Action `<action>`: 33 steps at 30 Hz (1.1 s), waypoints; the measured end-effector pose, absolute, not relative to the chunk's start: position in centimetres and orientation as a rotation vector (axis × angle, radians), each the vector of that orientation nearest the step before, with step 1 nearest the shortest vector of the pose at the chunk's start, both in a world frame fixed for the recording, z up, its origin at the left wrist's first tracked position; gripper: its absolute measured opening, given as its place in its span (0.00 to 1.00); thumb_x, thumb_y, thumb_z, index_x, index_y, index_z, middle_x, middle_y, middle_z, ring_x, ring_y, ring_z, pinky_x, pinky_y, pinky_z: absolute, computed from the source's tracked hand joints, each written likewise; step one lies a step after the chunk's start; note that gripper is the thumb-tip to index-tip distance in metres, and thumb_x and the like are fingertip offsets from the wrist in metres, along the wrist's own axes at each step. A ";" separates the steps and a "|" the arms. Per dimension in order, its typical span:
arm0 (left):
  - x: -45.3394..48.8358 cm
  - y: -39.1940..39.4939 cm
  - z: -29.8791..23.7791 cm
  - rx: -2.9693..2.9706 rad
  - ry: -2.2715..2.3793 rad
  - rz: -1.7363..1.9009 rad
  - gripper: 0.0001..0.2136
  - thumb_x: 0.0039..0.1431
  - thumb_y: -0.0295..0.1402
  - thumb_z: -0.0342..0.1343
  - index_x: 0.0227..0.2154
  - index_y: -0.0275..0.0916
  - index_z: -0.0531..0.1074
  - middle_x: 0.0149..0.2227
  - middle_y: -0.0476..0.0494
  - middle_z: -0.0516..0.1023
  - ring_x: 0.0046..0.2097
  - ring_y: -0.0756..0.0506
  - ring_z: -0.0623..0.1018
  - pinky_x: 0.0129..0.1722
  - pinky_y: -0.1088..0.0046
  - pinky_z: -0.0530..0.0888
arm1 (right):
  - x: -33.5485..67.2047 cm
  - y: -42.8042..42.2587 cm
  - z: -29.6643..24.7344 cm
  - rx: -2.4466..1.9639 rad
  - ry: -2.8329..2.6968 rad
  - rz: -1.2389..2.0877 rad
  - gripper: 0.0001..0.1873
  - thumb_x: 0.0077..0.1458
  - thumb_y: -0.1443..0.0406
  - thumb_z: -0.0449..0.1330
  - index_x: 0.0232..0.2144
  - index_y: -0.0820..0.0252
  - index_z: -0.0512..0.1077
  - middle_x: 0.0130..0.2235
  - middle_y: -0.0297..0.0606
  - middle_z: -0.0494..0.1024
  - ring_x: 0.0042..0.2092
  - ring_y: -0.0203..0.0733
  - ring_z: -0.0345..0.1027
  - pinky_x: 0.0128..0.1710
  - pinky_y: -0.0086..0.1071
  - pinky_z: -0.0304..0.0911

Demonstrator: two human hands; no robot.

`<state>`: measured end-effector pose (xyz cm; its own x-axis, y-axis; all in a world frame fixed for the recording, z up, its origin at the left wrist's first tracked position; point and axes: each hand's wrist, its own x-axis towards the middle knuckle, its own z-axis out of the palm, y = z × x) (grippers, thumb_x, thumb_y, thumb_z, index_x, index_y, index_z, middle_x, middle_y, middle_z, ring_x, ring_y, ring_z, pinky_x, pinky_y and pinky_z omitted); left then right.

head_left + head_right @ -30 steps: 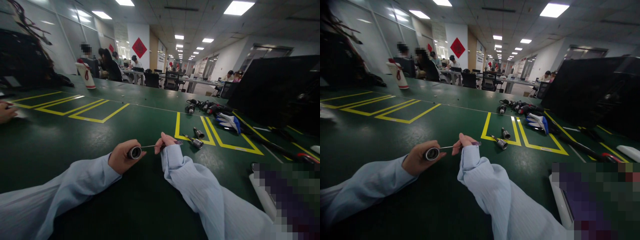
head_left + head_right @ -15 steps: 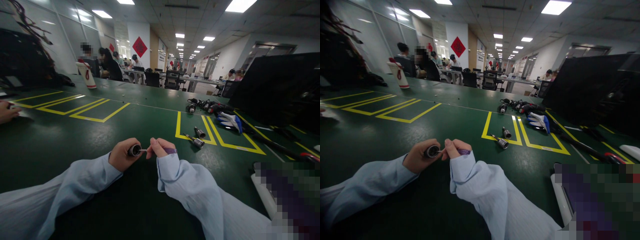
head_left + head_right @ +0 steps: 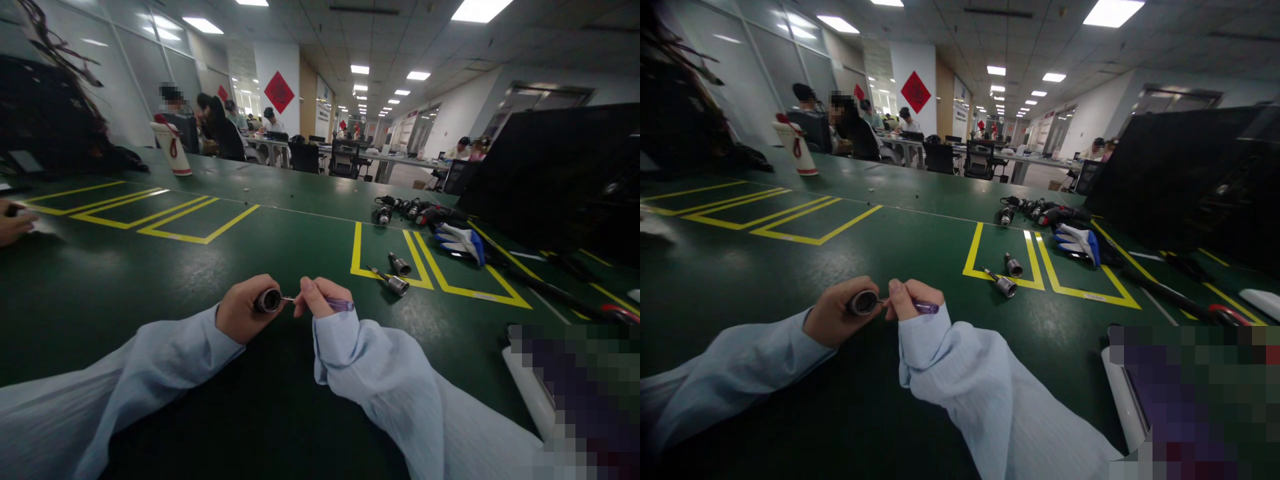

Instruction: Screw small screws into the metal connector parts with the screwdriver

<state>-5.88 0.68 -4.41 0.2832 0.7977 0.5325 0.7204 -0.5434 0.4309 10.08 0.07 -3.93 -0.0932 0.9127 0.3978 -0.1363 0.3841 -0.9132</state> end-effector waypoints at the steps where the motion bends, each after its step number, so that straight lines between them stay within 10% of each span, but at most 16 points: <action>1: -5.9 0.7 -4.4 2.424 1.451 1.103 0.06 0.45 0.34 0.53 0.21 0.38 0.64 0.21 0.50 0.68 0.23 0.52 0.66 0.22 0.77 0.63 | 10.1 0.0 -3.9 -0.767 -1.362 1.062 0.21 0.51 0.53 0.53 0.15 0.59 0.69 0.14 0.32 0.68 0.19 0.32 0.60 0.23 0.29 0.57; 16: -5.4 0.0 -3.8 2.455 1.347 1.100 0.07 0.48 0.35 0.53 0.21 0.38 0.63 0.21 0.51 0.65 0.23 0.52 0.65 0.22 0.77 0.62 | 10.1 -0.4 -3.4 -0.762 -1.359 1.090 0.21 0.53 0.56 0.51 0.14 0.59 0.66 0.14 0.30 0.66 0.18 0.32 0.59 0.24 0.29 0.57; 23: -5.8 0.0 -4.3 2.606 1.426 1.066 0.03 0.47 0.30 0.48 0.25 0.38 0.64 0.23 0.48 0.67 0.25 0.50 0.68 0.24 0.76 0.64 | 10.0 -0.8 -3.3 -0.722 -1.881 0.553 0.19 0.51 0.61 0.53 0.11 0.57 0.59 0.17 0.32 0.64 0.25 0.35 0.57 0.31 0.32 0.53; 33: -5.6 0.0 -3.4 2.586 1.462 1.034 0.07 0.51 0.35 0.50 0.27 0.37 0.63 0.25 0.48 0.67 0.26 0.50 0.67 0.25 0.75 0.64 | 9.2 1.7 -4.4 -0.704 -0.966 1.515 0.17 0.46 0.56 0.56 0.14 0.60 0.68 0.13 0.30 0.71 0.15 0.31 0.61 0.19 0.27 0.57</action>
<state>-5.62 -0.04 -3.38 0.3518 0.7630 0.5423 0.7654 -0.5680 0.3027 9.17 1.66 -4.45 -0.1716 0.9818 0.0816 -0.4885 -0.0128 -0.8724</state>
